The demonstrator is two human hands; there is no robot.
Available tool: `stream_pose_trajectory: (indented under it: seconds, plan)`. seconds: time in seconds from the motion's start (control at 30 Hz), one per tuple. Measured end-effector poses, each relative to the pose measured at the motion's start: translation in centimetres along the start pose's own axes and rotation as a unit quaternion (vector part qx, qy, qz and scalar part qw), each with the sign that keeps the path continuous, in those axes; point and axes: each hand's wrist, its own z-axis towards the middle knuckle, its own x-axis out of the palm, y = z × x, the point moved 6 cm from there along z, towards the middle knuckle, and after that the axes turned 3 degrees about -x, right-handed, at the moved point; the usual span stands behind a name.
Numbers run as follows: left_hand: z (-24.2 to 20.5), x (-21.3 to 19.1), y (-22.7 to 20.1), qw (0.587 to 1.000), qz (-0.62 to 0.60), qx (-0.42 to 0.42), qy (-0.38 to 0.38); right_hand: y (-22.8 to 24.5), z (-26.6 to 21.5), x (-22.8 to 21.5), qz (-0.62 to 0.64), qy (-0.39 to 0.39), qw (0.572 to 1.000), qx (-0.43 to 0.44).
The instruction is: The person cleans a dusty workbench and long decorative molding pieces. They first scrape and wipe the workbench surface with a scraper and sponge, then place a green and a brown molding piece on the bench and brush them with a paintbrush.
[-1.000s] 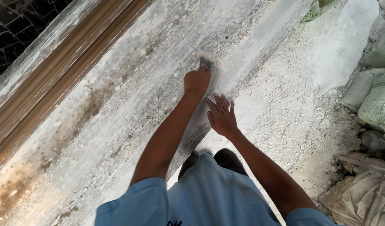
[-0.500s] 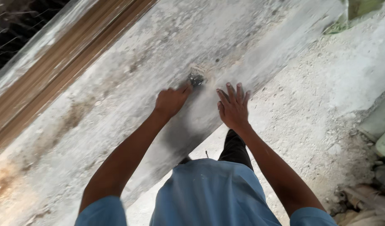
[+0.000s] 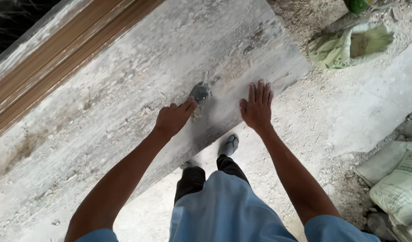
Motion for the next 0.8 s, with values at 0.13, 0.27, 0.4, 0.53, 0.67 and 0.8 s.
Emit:
stream_pose_trajectory:
  seconds: [0.13,0.27,0.4,0.53,0.67,0.8]
  plan:
    - [9.7,1.9,-2.1,0.999,-0.031,-0.019,-0.008,0.1,0.1,0.2,-0.002,-0.001,1.0,-0.02]
    - [24.0,-0.2,-6.3,0.99,-0.054,-0.006,-0.131,-0.1,0.0,-0.8,0.014,0.021,0.999,-0.028]
    - [24.5,-2.8,-9.3,0.976,-0.057,0.003,-0.209,-3.8,-0.5,-2.5,0.07,0.036,0.996,-0.036]
    - [11.1,-2.0,-11.4,0.99,0.017,0.073,-0.12,-9.7,-0.3,-4.2,0.018,-0.056,0.998,0.015]
    - [5.2,1.0,-16.3,0.991,0.008,0.101,-0.092,-13.9,-1.9,-3.4,0.125,-0.121,0.983,0.057]
    - [14.5,0.7,-21.5,0.979,-0.118,0.045,-0.161,-17.1,-3.1,1.1,0.545,-0.051,0.788,0.281]
